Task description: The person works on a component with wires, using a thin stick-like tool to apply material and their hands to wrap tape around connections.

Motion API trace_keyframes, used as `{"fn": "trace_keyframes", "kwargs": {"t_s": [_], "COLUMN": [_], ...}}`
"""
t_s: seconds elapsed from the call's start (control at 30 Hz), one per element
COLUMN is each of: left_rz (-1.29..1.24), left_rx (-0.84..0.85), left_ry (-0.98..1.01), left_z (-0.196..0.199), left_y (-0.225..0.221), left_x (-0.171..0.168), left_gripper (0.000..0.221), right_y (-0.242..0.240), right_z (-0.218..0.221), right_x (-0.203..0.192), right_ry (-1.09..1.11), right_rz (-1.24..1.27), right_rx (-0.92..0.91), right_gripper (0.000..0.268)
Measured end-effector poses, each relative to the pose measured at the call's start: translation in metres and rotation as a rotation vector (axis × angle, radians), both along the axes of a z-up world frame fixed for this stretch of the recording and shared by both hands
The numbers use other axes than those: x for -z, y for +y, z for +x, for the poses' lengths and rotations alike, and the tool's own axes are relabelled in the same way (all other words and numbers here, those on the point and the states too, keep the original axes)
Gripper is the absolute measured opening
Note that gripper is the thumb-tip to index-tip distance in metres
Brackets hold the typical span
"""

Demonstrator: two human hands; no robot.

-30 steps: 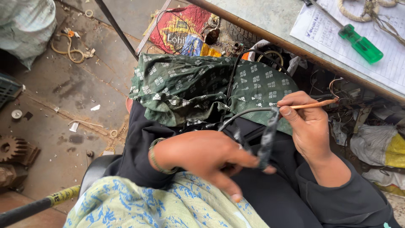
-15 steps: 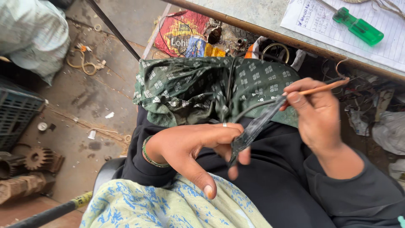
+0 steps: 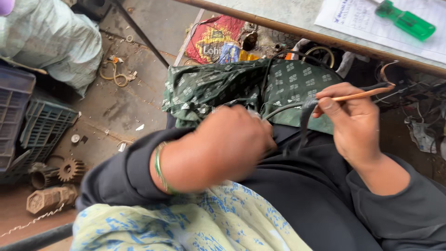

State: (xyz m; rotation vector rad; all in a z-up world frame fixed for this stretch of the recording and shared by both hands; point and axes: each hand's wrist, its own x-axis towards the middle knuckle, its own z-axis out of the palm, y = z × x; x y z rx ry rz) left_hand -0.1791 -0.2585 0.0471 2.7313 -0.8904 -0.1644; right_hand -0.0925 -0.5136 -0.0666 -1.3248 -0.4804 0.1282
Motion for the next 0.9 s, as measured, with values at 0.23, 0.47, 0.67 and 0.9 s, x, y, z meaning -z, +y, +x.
{"fn": "trace_keyframes", "kwargs": {"t_s": [0.23,0.47,0.67,0.9], "left_rz": [-0.288,-0.956,-0.804,-0.222], "left_rx": [-0.261,-0.149,-0.226,-0.073], "left_ry": [0.251,0.891,0.663,-0.547], "left_z": [0.008,0.006,0.009,-0.017], "left_y": [0.042,0.035,0.023,0.019], "left_x": [0.084,0.202,0.175,0.091], "left_gripper": [0.045,0.048,0.038,0.041], "right_y": [0.004,0.005,0.005,0.004], "right_z": [0.000,0.002,0.004,0.011], "right_x": [0.003,0.007,0.010,0.012], "right_ry": [0.000,0.015,-0.003,0.021], "right_rz": [-0.005,-0.028,-0.071,-0.099], "right_rx": [-0.021,-0.008,0.000,0.016], "right_gripper": [0.011,0.011,0.011,0.009]}}
